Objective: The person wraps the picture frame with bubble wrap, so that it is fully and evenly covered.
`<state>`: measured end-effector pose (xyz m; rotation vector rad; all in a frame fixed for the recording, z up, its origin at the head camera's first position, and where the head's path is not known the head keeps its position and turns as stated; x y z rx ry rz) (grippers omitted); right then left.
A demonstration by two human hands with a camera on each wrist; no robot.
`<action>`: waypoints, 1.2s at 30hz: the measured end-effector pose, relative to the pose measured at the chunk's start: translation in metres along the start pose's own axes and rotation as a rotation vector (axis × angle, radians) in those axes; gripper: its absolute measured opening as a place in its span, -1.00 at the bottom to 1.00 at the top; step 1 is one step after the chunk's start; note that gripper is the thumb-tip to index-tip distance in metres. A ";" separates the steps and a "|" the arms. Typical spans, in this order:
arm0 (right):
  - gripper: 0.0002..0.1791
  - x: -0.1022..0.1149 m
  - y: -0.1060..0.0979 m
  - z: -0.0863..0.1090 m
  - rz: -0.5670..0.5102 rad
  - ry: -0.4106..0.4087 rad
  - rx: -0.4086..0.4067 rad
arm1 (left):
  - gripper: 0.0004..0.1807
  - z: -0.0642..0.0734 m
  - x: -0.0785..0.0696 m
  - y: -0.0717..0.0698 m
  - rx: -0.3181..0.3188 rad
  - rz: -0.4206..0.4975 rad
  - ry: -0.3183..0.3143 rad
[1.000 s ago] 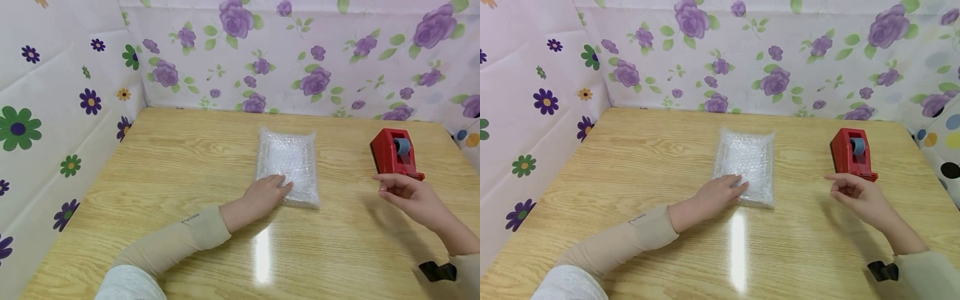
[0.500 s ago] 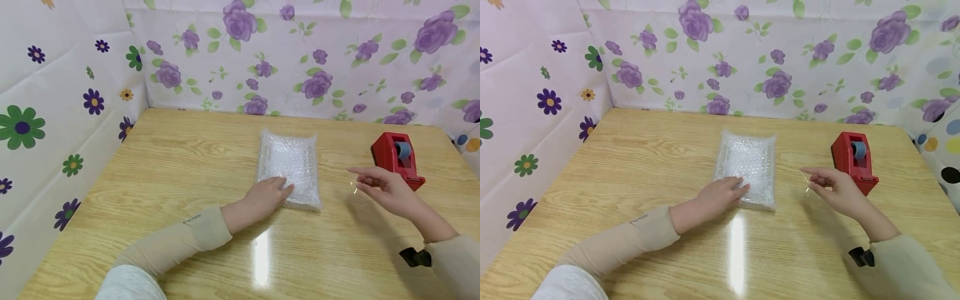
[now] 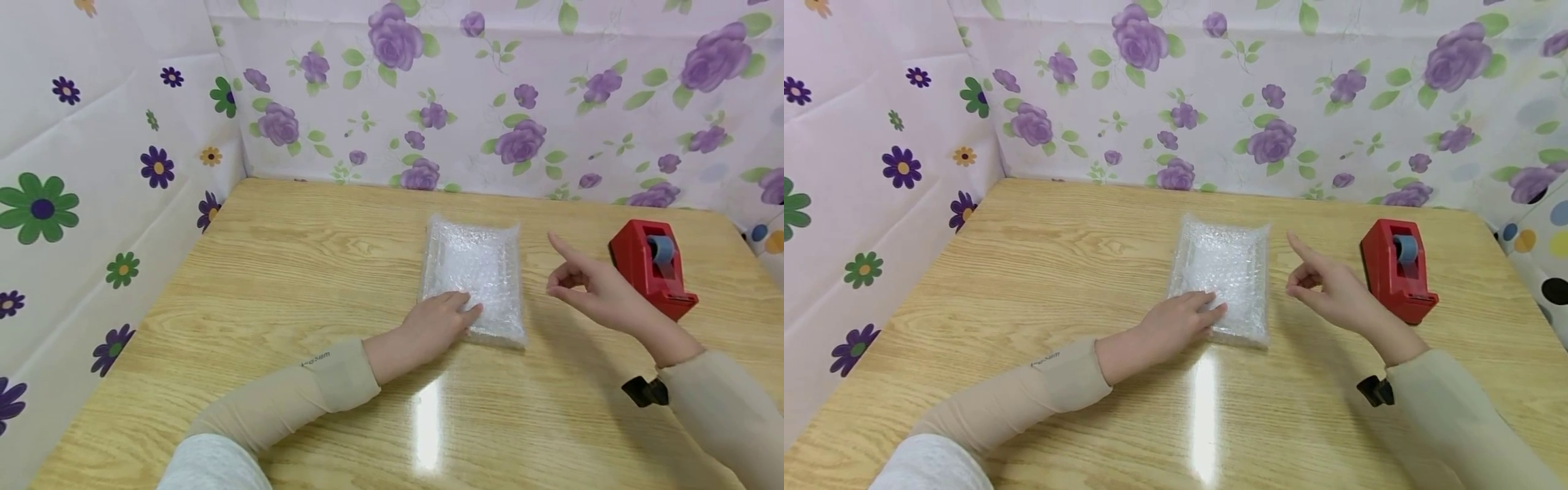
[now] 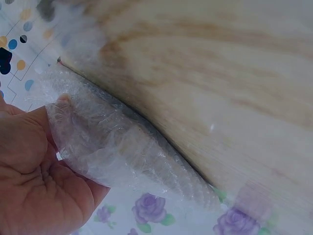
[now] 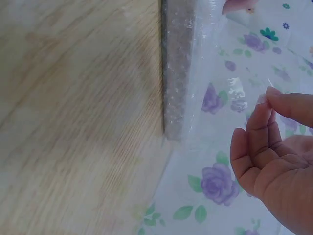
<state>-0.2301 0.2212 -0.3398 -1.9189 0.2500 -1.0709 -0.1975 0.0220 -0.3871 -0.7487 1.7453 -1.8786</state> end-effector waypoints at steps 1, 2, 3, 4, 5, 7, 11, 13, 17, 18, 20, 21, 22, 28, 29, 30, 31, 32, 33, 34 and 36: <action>-0.05 0.001 0.001 -0.003 -0.011 -0.002 0.008 | -0.48 0.000 0.000 0.000 -0.001 -0.003 0.001; -0.05 0.002 0.001 -0.006 -0.021 -0.006 0.014 | -0.48 0.000 0.000 0.001 -0.002 -0.006 -0.001; -0.06 0.002 0.002 -0.009 -0.029 -0.004 0.018 | -0.48 0.000 0.000 0.001 -0.001 -0.007 -0.003; -0.09 0.003 0.002 -0.013 -0.036 0.000 0.024 | -0.49 0.000 0.000 0.001 -0.001 -0.010 -0.003; -0.12 0.003 0.003 -0.016 -0.039 0.004 0.031 | -0.49 0.000 0.000 0.001 -0.001 -0.014 -0.003; -0.20 0.002 0.005 -0.023 -0.044 0.022 0.047 | -0.49 0.000 0.000 0.001 -0.002 -0.020 -0.002; -0.36 -0.001 0.008 -0.036 -0.085 0.064 0.069 | -0.49 0.000 0.000 0.001 -0.020 -0.017 0.003; -0.47 -0.003 0.010 -0.042 -0.126 0.093 0.068 | -0.49 0.000 0.000 0.001 -0.026 -0.010 0.005; -0.70 -0.005 0.017 -0.055 -0.204 0.142 0.070 | -0.49 0.001 0.001 0.000 -0.025 -0.017 0.006; -0.75 -0.005 0.019 -0.059 -0.222 0.151 0.073 | -0.48 0.000 0.000 0.000 -0.022 -0.017 0.006; -0.81 -0.005 0.023 -0.066 -0.248 0.157 0.088 | -0.48 0.000 0.000 0.000 -0.016 -0.018 0.006; -0.83 -0.005 0.025 -0.070 -0.261 0.157 0.099 | -0.48 0.000 0.000 0.001 -0.014 -0.018 0.006; -0.84 -0.005 0.027 -0.073 -0.266 0.158 0.109 | -0.48 0.000 0.000 0.000 -0.013 -0.020 0.007; -0.81 -0.006 0.039 -0.091 -0.285 0.152 0.183 | -0.50 0.000 0.000 -0.001 -0.041 -0.035 0.021; -0.80 -0.006 0.041 -0.093 -0.288 0.149 0.195 | -0.50 0.000 0.000 -0.001 -0.044 -0.035 0.023; -0.79 -0.006 0.043 -0.096 -0.290 0.147 0.205 | -0.51 0.000 -0.001 -0.001 -0.047 -0.038 0.025; -0.79 -0.006 0.045 -0.098 -0.293 0.144 0.214 | -0.51 0.000 -0.001 -0.001 -0.047 -0.040 0.026; -0.78 -0.007 0.046 -0.101 -0.293 0.141 0.224 | -0.51 0.001 -0.001 -0.001 -0.046 -0.039 0.027; -0.78 -0.007 0.048 -0.104 -0.294 0.135 0.232 | -0.50 0.001 -0.001 -0.001 -0.045 -0.038 0.028; -0.78 -0.008 0.050 -0.106 -0.294 0.131 0.239 | -0.50 0.001 -0.001 -0.001 -0.045 -0.038 0.029; -0.77 -0.009 0.053 -0.112 -0.293 0.127 0.251 | -0.50 0.001 -0.001 -0.001 -0.047 -0.039 0.030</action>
Point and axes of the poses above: each hand's wrist, its own z-axis away from the middle knuckle, its own y-axis out of the palm, x = y × z, the point moved 6 cm from there along -z, towards the middle knuckle, and after that the axes turned 6 degrees about x, right-handed, at the moved point
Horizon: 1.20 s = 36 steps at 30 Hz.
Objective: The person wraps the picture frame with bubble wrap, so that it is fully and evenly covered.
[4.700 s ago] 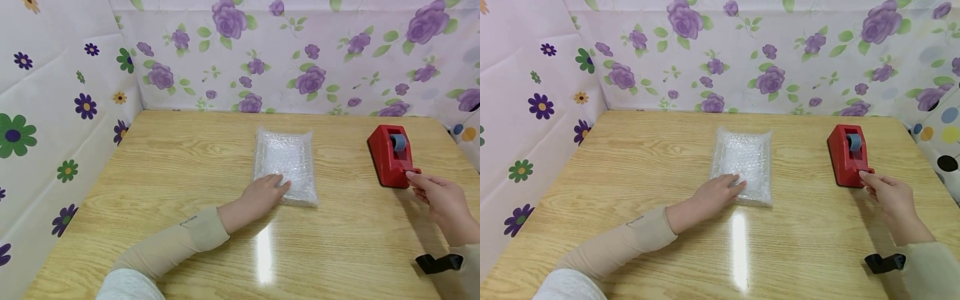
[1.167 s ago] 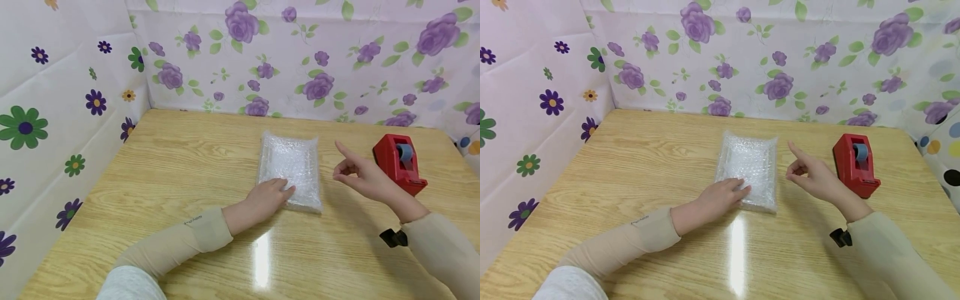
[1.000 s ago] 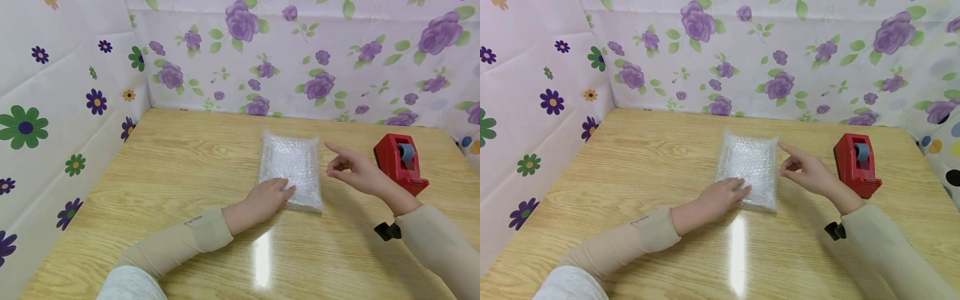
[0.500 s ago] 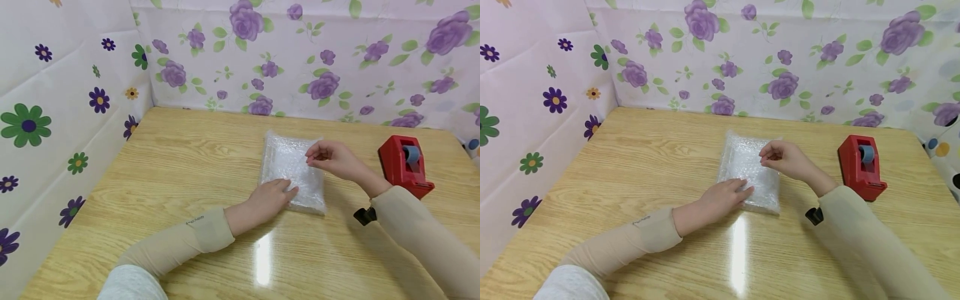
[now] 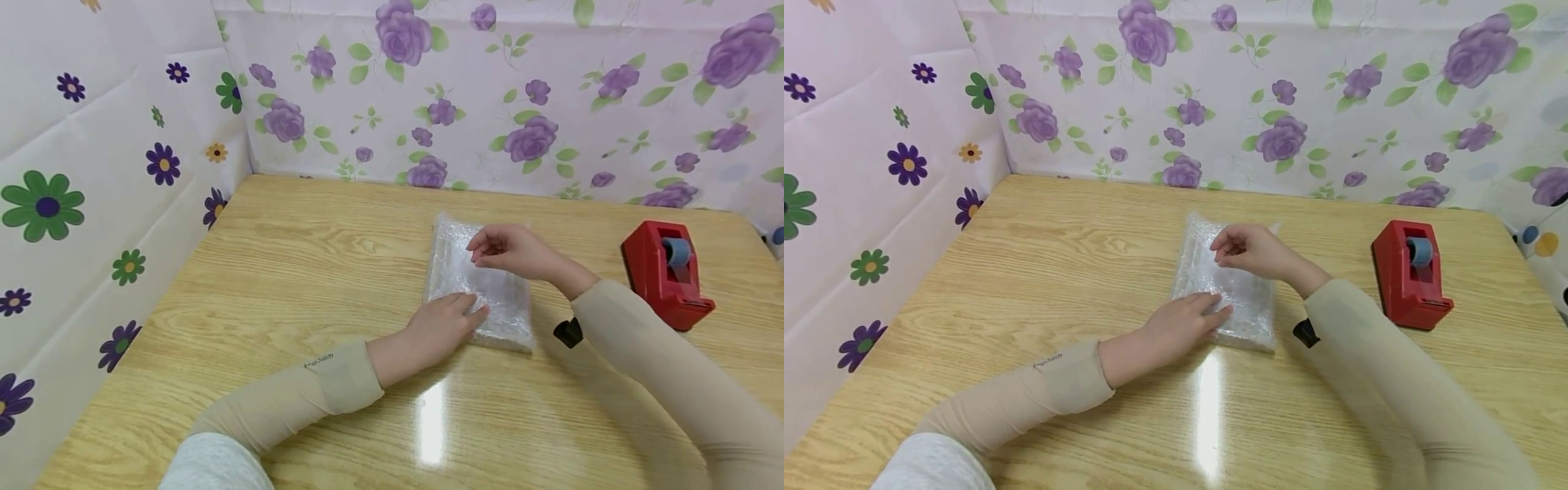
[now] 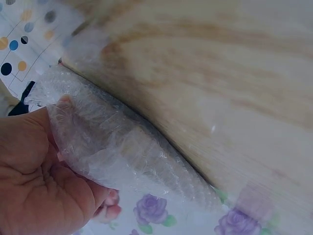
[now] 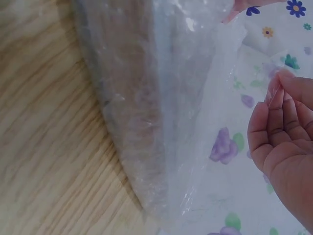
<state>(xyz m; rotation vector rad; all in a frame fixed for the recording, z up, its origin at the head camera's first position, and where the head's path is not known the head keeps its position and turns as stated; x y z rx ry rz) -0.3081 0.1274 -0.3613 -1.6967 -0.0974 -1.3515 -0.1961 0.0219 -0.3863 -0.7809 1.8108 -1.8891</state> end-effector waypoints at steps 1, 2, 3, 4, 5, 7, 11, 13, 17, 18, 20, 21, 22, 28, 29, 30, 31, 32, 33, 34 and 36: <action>-0.78 0.000 0.001 -0.003 0.003 -0.003 0.005 | -0.50 0.000 0.000 0.000 -0.001 0.000 0.000; -0.78 0.000 0.002 -0.006 0.006 -0.007 0.011 | -0.50 0.000 0.000 0.000 -0.003 0.000 -0.001; -0.78 0.000 0.003 -0.009 0.006 -0.010 0.016 | -0.50 0.000 0.000 0.000 -0.004 -0.002 -0.001; -0.78 0.000 0.004 -0.011 0.007 -0.011 0.020 | -0.50 0.000 0.000 -0.001 -0.007 -0.008 -0.002; -0.79 0.000 0.005 -0.014 0.009 -0.010 0.024 | -0.50 0.000 0.000 -0.001 -0.008 -0.012 -0.003; -0.79 0.000 0.007 -0.019 0.016 -0.007 0.032 | -0.51 0.001 0.000 -0.001 -0.010 -0.018 -0.004; -0.79 -0.002 0.010 -0.026 -0.002 0.007 0.060 | -0.51 0.000 0.000 0.000 -0.011 -0.020 -0.008; -0.79 -0.002 0.012 -0.028 -0.008 0.011 0.077 | -0.51 0.000 -0.001 0.000 -0.009 -0.021 -0.007; -0.80 -0.004 0.014 -0.033 0.004 0.009 0.104 | -0.51 0.001 -0.001 0.000 -0.011 -0.032 -0.001; -0.80 -0.004 0.015 -0.034 0.006 0.003 0.109 | -0.52 0.001 -0.001 0.000 -0.012 -0.033 0.000; -0.80 -0.003 0.017 -0.037 0.009 -0.012 0.120 | -0.51 0.001 -0.001 0.000 -0.011 -0.036 -0.001; -0.80 -0.001 0.018 -0.038 0.008 -0.020 0.125 | -0.51 0.001 -0.001 0.001 -0.009 -0.036 -0.002; -0.80 0.000 0.019 -0.039 0.007 -0.030 0.131 | -0.51 0.001 -0.001 0.000 -0.007 -0.036 -0.003; -0.82 0.002 0.024 -0.042 -0.005 -0.035 0.151 | -0.52 0.000 -0.001 0.000 -0.009 -0.046 0.000; -0.82 0.001 0.024 -0.043 -0.005 -0.034 0.152 | -0.51 0.000 -0.001 0.000 -0.010 -0.048 0.002; -0.82 0.001 0.025 -0.043 -0.006 -0.032 0.154 | -0.51 0.000 -0.001 0.000 -0.012 -0.052 0.003; -0.82 0.001 0.026 -0.044 -0.008 -0.030 0.155 | -0.51 0.001 -0.001 0.000 -0.016 -0.051 0.005; -0.82 0.001 0.026 -0.044 -0.009 -0.028 0.157 | -0.51 0.001 -0.001 0.000 -0.019 -0.050 0.006; -0.82 0.000 0.027 -0.044 -0.010 -0.025 0.159 | -0.51 0.001 -0.001 -0.001 -0.024 -0.049 0.009; -0.82 0.000 0.028 -0.045 -0.009 -0.022 0.161 | -0.52 0.002 -0.002 -0.001 -0.029 -0.051 0.010; -0.83 -0.002 0.029 -0.046 -0.002 -0.013 0.161 | -0.52 0.002 -0.002 -0.001 -0.037 -0.048 0.014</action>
Point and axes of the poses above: each hand's wrist, its own z-axis away from the middle knuckle, its own y-axis out of the palm, x = y × z, the point moved 6 cm from there along -z, towards the middle knuckle, and after that the axes turned 6 degrees about x, right-handed, at the moved point
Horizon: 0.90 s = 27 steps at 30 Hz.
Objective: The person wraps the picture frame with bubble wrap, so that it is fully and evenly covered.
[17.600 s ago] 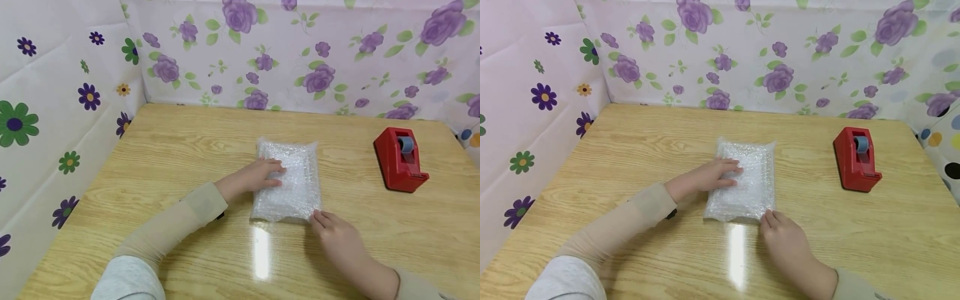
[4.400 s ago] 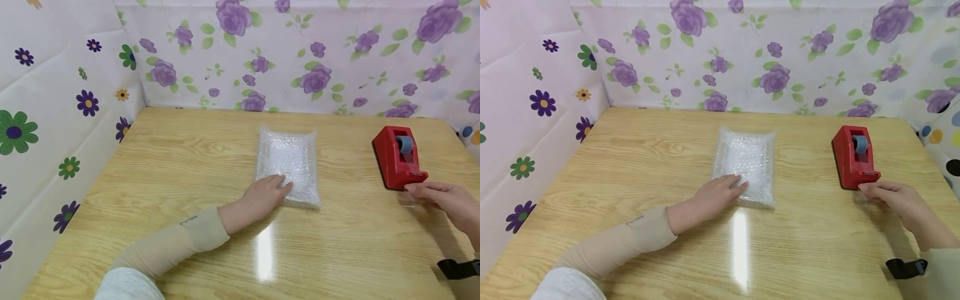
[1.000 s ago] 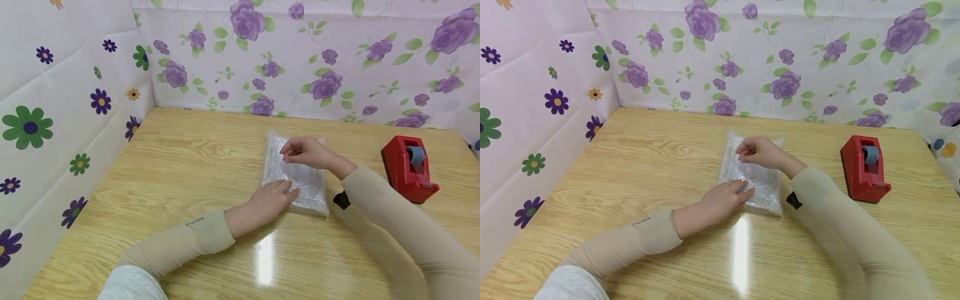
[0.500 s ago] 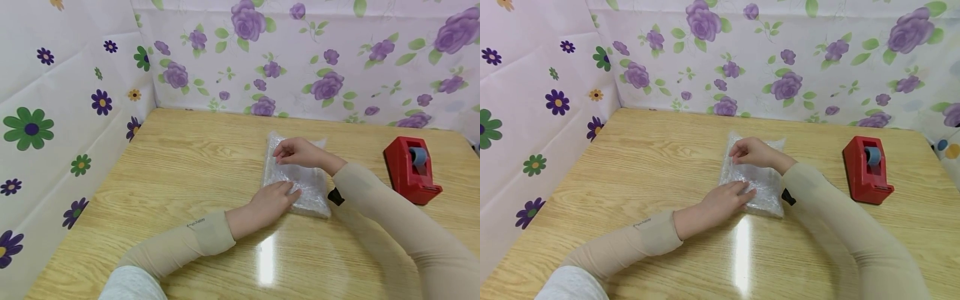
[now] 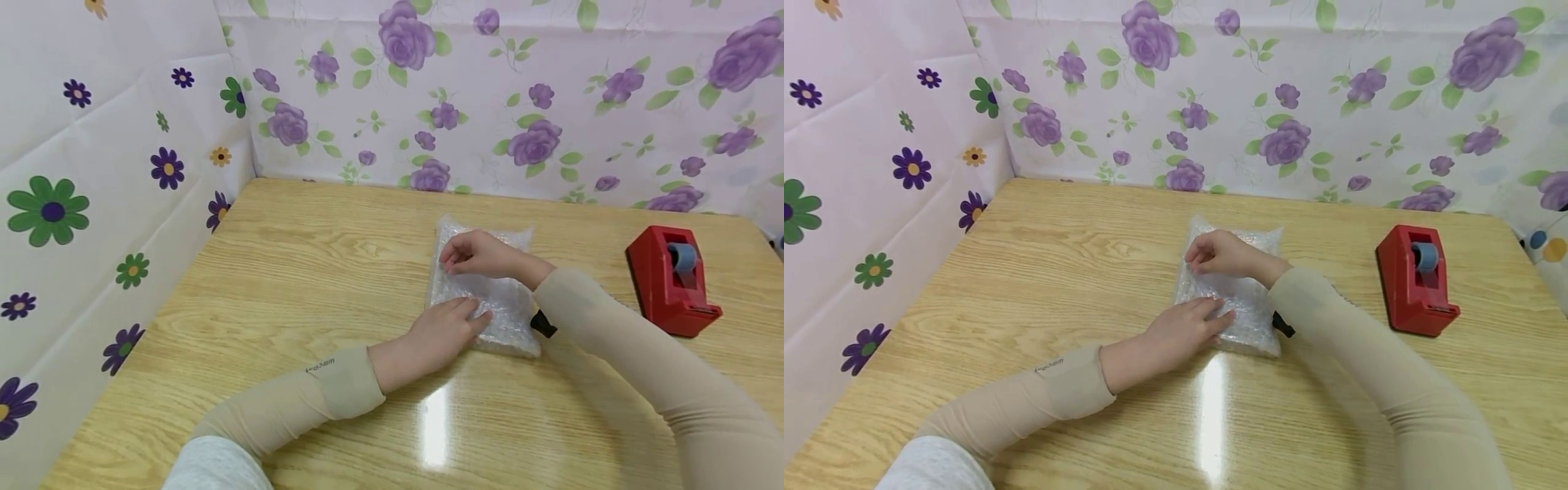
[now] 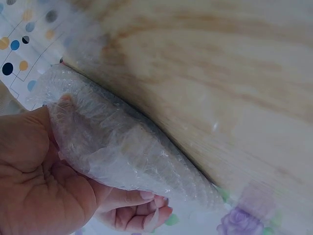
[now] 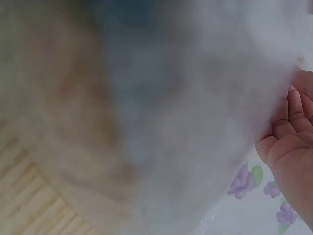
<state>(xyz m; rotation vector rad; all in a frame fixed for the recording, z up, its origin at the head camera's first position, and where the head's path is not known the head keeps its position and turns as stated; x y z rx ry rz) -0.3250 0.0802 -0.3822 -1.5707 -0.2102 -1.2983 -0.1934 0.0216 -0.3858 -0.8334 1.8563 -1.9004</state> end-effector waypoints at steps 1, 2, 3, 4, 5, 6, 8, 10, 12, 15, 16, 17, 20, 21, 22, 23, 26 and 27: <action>-0.84 -0.001 0.001 -0.001 0.003 0.005 -0.001 | -0.52 0.000 0.000 0.000 -0.003 0.002 0.002; -0.85 -0.002 0.002 -0.001 0.012 0.009 -0.003 | -0.52 0.000 0.000 0.000 -0.003 0.001 0.003; -0.85 -0.003 0.003 -0.002 0.021 0.012 -0.008 | -0.52 0.000 0.000 0.001 -0.003 -0.002 0.004; -0.86 -0.003 0.004 -0.002 0.031 0.009 -0.014 | -0.52 0.000 0.000 0.001 -0.002 -0.003 0.004; -0.87 -0.003 0.006 -0.003 0.037 0.010 -0.021 | -0.52 0.000 0.000 0.001 -0.003 -0.004 0.005; -0.87 -0.003 0.006 -0.003 0.042 0.008 -0.028 | -0.53 0.000 0.000 0.001 -0.007 -0.004 0.006; -0.88 -0.002 0.008 -0.003 0.057 0.010 -0.046 | -0.53 0.000 0.000 0.001 -0.018 -0.005 0.007; -0.87 -0.001 0.008 -0.003 0.070 0.013 -0.060 | -0.53 0.000 0.000 0.000 -0.032 -0.006 0.007; -0.86 -0.001 0.008 -0.003 0.098 0.019 -0.077 | -0.53 0.001 0.001 0.000 -0.040 -0.013 0.004; -0.83 -0.002 0.006 -0.002 0.145 0.032 -0.119 | -0.53 0.000 0.001 -0.001 -0.037 -0.027 -0.002; -0.82 -0.002 0.005 -0.002 0.154 0.038 -0.134 | -0.53 0.000 0.001 -0.001 -0.032 -0.028 -0.003; -0.81 -0.003 0.003 -0.001 0.160 0.045 -0.149 | -0.53 0.000 0.001 -0.001 -0.028 -0.027 -0.005; -0.79 -0.005 0.001 0.000 0.158 0.051 -0.177 | -0.53 -0.001 0.001 -0.001 -0.021 -0.025 -0.005; -0.79 -0.005 0.001 0.000 0.153 0.049 -0.178 | -0.53 -0.001 0.001 -0.001 -0.020 -0.023 -0.005; -0.79 -0.006 0.001 0.000 0.152 0.045 -0.177 | -0.53 -0.001 0.001 -0.001 -0.018 -0.020 -0.005; -0.80 -0.006 0.001 0.000 0.154 0.040 -0.174 | -0.53 -0.001 0.001 -0.001 -0.016 -0.018 -0.006; -0.82 -0.004 0.003 0.000 0.161 0.027 -0.163 | -0.53 0.000 0.001 -0.001 -0.007 -0.007 -0.006; -0.83 -0.004 0.004 0.001 0.168 0.030 -0.161 | -0.53 0.000 0.001 -0.001 -0.006 -0.001 -0.006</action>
Point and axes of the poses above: each hand's wrist, its own z-axis away from the middle knuckle, its own y-axis out of the palm, x = y × z, the point moved 6 cm from there along -z, towards the middle knuckle, and after that the axes turned 6 degrees about x, right-handed, at the moved point
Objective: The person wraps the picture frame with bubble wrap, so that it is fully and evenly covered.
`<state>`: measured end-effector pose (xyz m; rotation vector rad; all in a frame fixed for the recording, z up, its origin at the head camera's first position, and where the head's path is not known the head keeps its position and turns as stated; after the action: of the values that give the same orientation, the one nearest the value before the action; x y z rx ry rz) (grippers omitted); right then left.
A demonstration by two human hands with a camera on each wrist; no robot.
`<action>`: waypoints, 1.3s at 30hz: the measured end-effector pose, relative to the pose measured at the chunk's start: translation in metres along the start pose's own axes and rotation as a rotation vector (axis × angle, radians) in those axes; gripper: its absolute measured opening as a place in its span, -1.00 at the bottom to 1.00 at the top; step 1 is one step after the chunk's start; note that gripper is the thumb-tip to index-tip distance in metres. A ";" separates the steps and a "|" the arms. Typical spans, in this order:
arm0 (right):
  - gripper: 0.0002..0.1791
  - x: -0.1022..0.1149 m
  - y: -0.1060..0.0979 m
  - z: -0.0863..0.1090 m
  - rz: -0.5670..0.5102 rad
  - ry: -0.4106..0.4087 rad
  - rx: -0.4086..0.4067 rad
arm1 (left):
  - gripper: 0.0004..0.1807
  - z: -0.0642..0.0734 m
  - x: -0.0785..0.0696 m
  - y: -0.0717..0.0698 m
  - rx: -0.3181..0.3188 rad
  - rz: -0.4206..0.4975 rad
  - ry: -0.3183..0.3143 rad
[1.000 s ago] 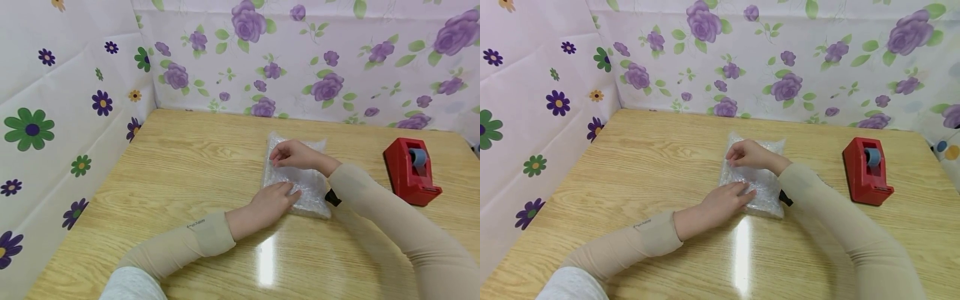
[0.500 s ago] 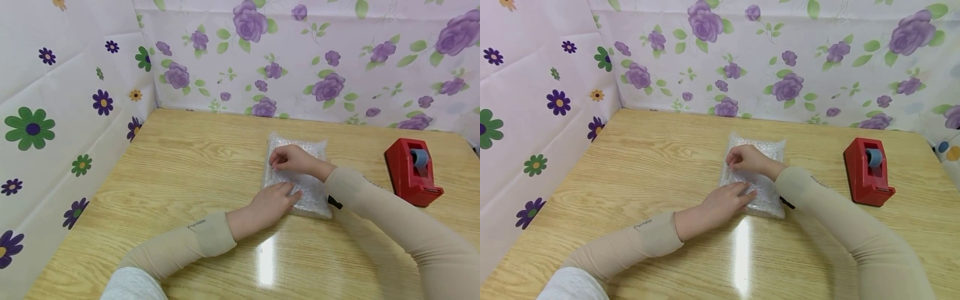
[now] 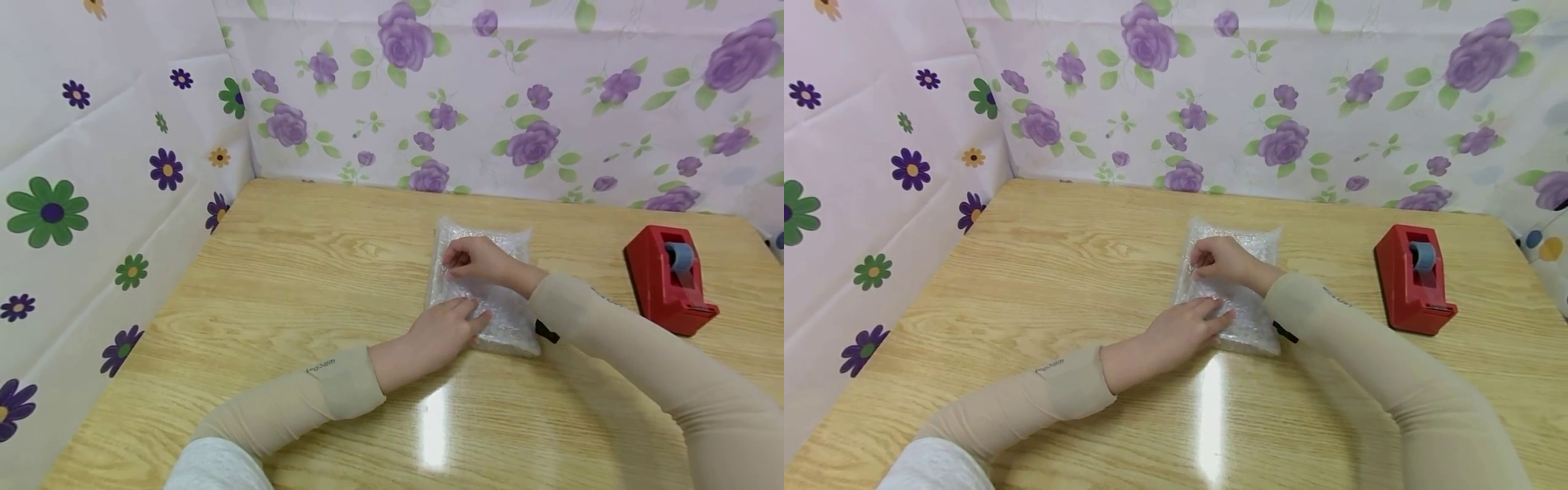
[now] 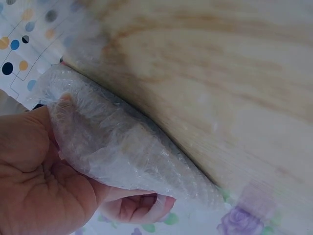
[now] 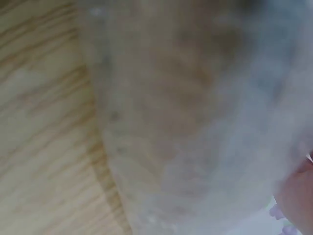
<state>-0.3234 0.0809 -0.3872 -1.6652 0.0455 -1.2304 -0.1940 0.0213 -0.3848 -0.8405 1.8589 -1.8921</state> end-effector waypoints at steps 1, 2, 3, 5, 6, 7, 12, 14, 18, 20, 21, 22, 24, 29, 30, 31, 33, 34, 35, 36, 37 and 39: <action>-0.84 0.001 0.000 0.001 0.010 -0.002 0.000 | -0.53 0.000 0.000 0.000 0.003 0.003 0.001; -0.84 0.003 0.000 0.003 0.023 -0.004 -0.001 | -0.53 0.000 0.000 -0.001 0.003 0.005 0.001; -0.83 0.004 0.000 0.004 0.042 -0.012 -0.005 | -0.53 0.000 0.000 -0.001 0.003 0.008 0.001; -0.84 0.007 0.001 0.009 0.104 -0.041 -0.013 | -0.53 0.001 -0.001 -0.001 -0.005 0.015 -0.001; -0.84 0.009 0.002 0.011 0.138 -0.062 -0.018 | -0.53 0.001 -0.001 -0.001 -0.009 0.017 -0.001; -0.83 0.011 0.003 0.014 0.164 -0.088 -0.020 | -0.53 0.001 0.000 0.000 -0.009 0.021 -0.004; -0.76 0.019 0.007 0.028 0.275 -0.237 -0.017 | -0.52 0.000 0.000 0.001 -0.007 0.017 -0.012; -0.72 0.018 0.008 0.033 0.303 -0.288 -0.009 | -0.52 0.000 -0.001 0.002 0.005 0.010 -0.015; -0.69 0.017 0.011 0.040 0.356 -0.346 0.018 | -0.51 -0.001 -0.001 0.002 0.036 0.022 -0.020; -0.67 0.017 0.011 0.042 0.383 -0.357 0.033 | -0.50 -0.001 -0.001 0.002 0.050 0.036 -0.024; -0.67 0.016 0.011 0.044 0.391 -0.361 0.039 | -0.50 -0.001 -0.001 0.002 0.055 0.043 -0.024; -0.66 0.016 0.011 0.045 0.398 -0.363 0.044 | -0.50 -0.001 -0.001 0.002 0.058 0.049 -0.026; -0.65 0.014 0.010 0.047 0.397 -0.361 0.058 | -0.49 -0.001 0.000 0.002 0.060 0.058 -0.031; -0.65 0.009 0.013 0.055 0.392 -0.358 0.092 | -0.48 -0.001 0.001 0.003 0.057 0.072 -0.037; -0.65 0.008 0.013 0.057 0.393 -0.358 0.096 | -0.49 -0.001 0.001 0.002 0.057 0.075 -0.036; -0.65 0.008 0.013 0.059 0.400 -0.359 0.096 | -0.49 -0.002 0.001 0.002 0.055 0.075 -0.035; -0.62 0.006 0.013 0.062 0.409 -0.355 0.094 | -0.50 -0.002 0.000 0.002 0.058 0.086 -0.034; -0.61 0.005 0.012 0.063 0.410 -0.351 0.095 | -0.50 -0.003 0.001 0.001 0.063 0.093 -0.036; -0.59 0.004 0.012 0.064 0.408 -0.347 0.095 | -0.50 -0.003 0.001 0.001 0.068 0.101 -0.037; -0.58 0.003 0.012 0.065 0.408 -0.344 0.094 | -0.50 -0.003 0.002 0.001 0.078 0.110 -0.041; -0.57 0.002 0.012 0.066 0.407 -0.342 0.093 | -0.50 -0.003 0.002 0.001 0.086 0.119 -0.044; -0.56 0.001 0.013 0.069 0.412 -0.343 0.091 | -0.49 -0.003 0.002 0.002 0.103 0.140 -0.052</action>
<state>-0.2663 0.1213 -0.3929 -1.6632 0.1139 -0.6227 -0.1981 0.0223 -0.3861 -0.7006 1.7259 -1.8447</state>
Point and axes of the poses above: each hand's wrist, its own z-axis away from the middle knuckle, its own y-axis out of the palm, x = y × z, the point moved 6 cm from there along -z, towards the middle knuckle, and after that the axes turned 6 degrees about x, right-handed, at the moved point
